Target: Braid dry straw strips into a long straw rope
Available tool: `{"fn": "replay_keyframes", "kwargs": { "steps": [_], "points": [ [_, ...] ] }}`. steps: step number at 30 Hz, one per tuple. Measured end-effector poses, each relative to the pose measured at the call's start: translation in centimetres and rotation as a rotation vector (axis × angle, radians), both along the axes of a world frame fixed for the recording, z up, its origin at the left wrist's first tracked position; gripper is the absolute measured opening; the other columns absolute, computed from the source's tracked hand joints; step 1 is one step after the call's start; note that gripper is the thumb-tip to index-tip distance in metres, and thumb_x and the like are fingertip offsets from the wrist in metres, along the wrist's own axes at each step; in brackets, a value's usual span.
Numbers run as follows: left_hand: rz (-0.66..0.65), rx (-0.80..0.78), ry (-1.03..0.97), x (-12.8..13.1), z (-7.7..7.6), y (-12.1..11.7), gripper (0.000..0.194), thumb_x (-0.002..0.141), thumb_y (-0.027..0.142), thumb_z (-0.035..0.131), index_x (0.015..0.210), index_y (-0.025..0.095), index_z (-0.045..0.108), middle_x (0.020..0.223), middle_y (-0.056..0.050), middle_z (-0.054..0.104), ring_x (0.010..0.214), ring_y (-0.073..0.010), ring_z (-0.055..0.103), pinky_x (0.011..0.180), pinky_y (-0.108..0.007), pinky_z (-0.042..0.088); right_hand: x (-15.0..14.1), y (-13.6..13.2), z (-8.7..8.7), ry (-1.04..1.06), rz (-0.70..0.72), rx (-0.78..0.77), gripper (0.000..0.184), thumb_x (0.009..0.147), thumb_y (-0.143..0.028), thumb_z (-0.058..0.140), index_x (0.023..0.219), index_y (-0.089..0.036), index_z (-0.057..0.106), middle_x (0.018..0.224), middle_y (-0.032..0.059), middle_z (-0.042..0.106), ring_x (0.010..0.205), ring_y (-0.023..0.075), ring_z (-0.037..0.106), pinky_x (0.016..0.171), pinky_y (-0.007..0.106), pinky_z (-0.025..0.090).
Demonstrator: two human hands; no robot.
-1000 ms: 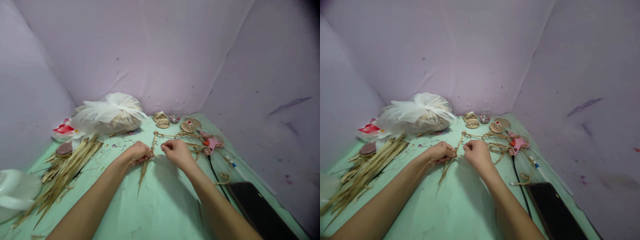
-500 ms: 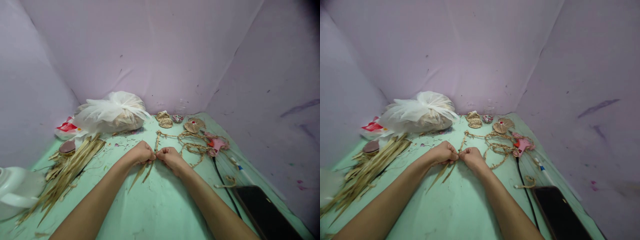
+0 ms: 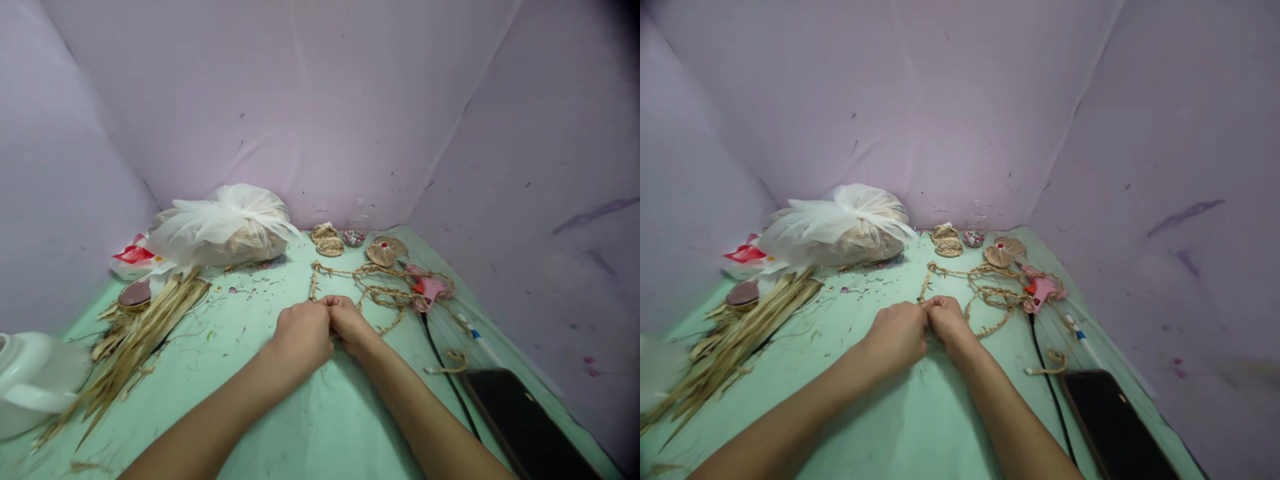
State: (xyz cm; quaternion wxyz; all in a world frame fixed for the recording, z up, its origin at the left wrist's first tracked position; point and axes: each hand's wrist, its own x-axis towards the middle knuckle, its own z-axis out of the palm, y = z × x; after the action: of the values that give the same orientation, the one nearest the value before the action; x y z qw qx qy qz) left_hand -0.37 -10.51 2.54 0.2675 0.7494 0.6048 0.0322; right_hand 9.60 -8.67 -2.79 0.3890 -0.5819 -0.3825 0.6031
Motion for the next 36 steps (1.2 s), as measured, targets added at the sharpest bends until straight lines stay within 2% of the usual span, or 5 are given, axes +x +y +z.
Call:
{"fn": "replay_keyframes", "kwargs": {
  "steps": [6,11,17,24,36],
  "points": [
    [0.337,-0.298,-0.463,-3.0,-0.3,3.6,0.014,0.065,0.016,0.048,0.072,0.01,0.058,0.059,-0.004,0.058,0.036,-0.0083,0.044,0.037,-0.021,0.031,0.4,0.2,0.0,0.073,0.099,0.028,0.011,0.059,-0.019,0.053,0.05,-0.014,0.05,0.038,-0.0048,0.042,0.034,0.004,0.028,0.037,0.019,0.017],
    [0.27,-0.666,-0.754,-2.7,-2.3,4.2,0.013,0.068,0.015,0.047,0.06,0.008,0.055,0.049,-0.003,0.052,0.037,-0.0074,0.046,0.037,-0.018,0.035,0.6,0.2,0.2,0.109,0.144,0.07,0.008,0.058,-0.017,0.053,0.052,-0.013,0.051,0.044,-0.0015,0.05,0.038,0.0044,0.035,0.039,0.019,0.021],
    [0.258,-0.518,-0.574,-2.7,-2.4,4.1,0.017,0.066,0.013,0.049,0.049,0.011,0.049,0.034,0.001,0.042,0.029,-0.0067,0.036,0.032,-0.019,0.029,1.4,0.3,0.3,0.017,0.325,0.09,0.009,0.053,-0.013,0.056,0.062,-0.013,0.054,0.044,-0.006,0.044,0.039,0.0033,0.03,0.04,0.018,0.02],
    [0.248,-0.425,-0.429,-2.2,-2.8,3.9,0.013,0.061,0.012,0.048,0.048,0.013,0.046,0.032,0.003,0.038,0.027,-0.0071,0.032,0.032,-0.02,0.027,1.4,0.6,-1.2,-0.478,0.286,0.365,0.009,0.057,-0.019,0.053,0.061,-0.013,0.058,0.054,-0.0001,0.055,0.051,0.0082,0.043,0.047,0.019,0.031],
    [0.352,-0.408,-0.375,-1.6,-2.4,3.6,0.013,0.055,0.013,0.047,0.042,0.014,0.044,0.028,0.002,0.034,0.027,-0.0068,0.029,0.033,-0.021,0.022,-0.5,-2.2,3.0,-1.082,0.318,0.431,0.018,0.066,-0.02,0.049,0.065,-0.017,0.067,0.063,0.0072,0.065,0.057,0.0157,0.055,0.05,0.023,0.031]
  ]
}}
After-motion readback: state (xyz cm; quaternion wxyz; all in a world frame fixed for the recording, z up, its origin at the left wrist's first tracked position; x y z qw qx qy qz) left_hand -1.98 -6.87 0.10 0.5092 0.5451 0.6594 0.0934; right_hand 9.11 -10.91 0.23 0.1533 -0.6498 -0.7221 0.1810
